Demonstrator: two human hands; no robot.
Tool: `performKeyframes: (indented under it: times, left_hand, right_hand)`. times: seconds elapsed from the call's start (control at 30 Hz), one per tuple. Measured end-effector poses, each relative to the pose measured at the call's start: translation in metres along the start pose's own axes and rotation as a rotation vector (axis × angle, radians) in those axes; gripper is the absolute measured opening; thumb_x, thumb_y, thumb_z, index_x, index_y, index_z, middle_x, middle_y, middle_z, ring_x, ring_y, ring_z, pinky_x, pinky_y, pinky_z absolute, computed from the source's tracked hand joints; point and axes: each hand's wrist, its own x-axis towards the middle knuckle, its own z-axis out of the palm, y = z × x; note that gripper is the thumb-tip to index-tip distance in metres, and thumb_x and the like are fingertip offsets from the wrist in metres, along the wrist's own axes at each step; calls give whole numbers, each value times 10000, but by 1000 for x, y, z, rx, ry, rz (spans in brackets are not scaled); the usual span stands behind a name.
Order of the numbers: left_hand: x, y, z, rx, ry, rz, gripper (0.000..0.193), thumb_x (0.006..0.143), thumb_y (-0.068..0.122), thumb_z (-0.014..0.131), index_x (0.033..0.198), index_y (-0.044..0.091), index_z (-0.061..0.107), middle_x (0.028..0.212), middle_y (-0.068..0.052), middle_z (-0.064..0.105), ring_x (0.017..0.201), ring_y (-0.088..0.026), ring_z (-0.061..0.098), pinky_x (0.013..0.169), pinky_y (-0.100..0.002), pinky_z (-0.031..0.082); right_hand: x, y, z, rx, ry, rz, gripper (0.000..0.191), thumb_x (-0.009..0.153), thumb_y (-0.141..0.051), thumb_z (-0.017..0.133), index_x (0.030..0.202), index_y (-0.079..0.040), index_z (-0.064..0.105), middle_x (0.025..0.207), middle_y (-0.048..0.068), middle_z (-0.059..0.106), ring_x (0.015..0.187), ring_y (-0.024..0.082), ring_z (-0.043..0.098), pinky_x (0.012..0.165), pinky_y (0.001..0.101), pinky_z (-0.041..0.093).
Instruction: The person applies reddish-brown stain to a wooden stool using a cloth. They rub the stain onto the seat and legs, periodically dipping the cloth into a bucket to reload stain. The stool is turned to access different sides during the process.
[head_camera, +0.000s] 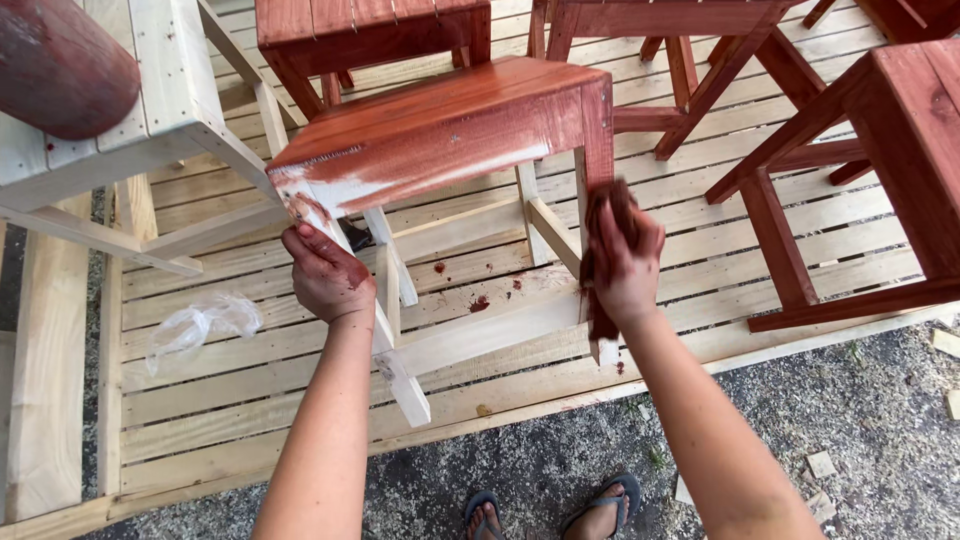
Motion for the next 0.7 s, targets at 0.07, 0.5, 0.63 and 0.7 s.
performKeyframes:
  times: [0.07, 0.5, 0.63, 0.7]
  left_hand:
    - [-7, -7, -1, 0, -11, -11, 448, 1112, 497, 238, 1126, 144, 513, 861, -183, 727, 781, -484, 661, 610, -589, 452]
    - [-19, -23, 1, -31, -26, -22, 474, 1108, 529, 229, 1110, 151, 516, 816, -164, 712, 762, -460, 668, 606, -566, 461]
    - [-19, -22, 3, -38, -6, 19, 466, 1117, 523, 237, 1094, 141, 502, 821, -166, 712, 750, -452, 668, 607, -550, 470]
    - [-19, -21, 3, -31, -9, 28, 460, 1125, 515, 235, 1092, 136, 495, 815, -165, 709, 756, -449, 669, 611, -547, 469]
  right_hand:
    - [-53, 4, 2, -9, -31, 42, 516, 957, -133, 714, 1457, -154, 588, 1433, 201, 491, 1258, 425, 497, 1095, 539, 440]
    - [-190, 30, -51, -50, -303, 237, 508, 846, -160, 757, 1340, -228, 664, 1382, 142, 581, 1211, 383, 570, 991, 472, 551]
    - [-88, 25, -60, 136, -16, 155, 366, 983, -110, 685, 1340, -58, 623, 1325, 168, 633, 1248, 368, 592, 1062, 481, 549]
    - [-14, 15, -52, 277, 135, 49, 335, 1047, -52, 650, 1374, 7, 611, 1335, 205, 608, 1263, 359, 599, 1063, 464, 582]
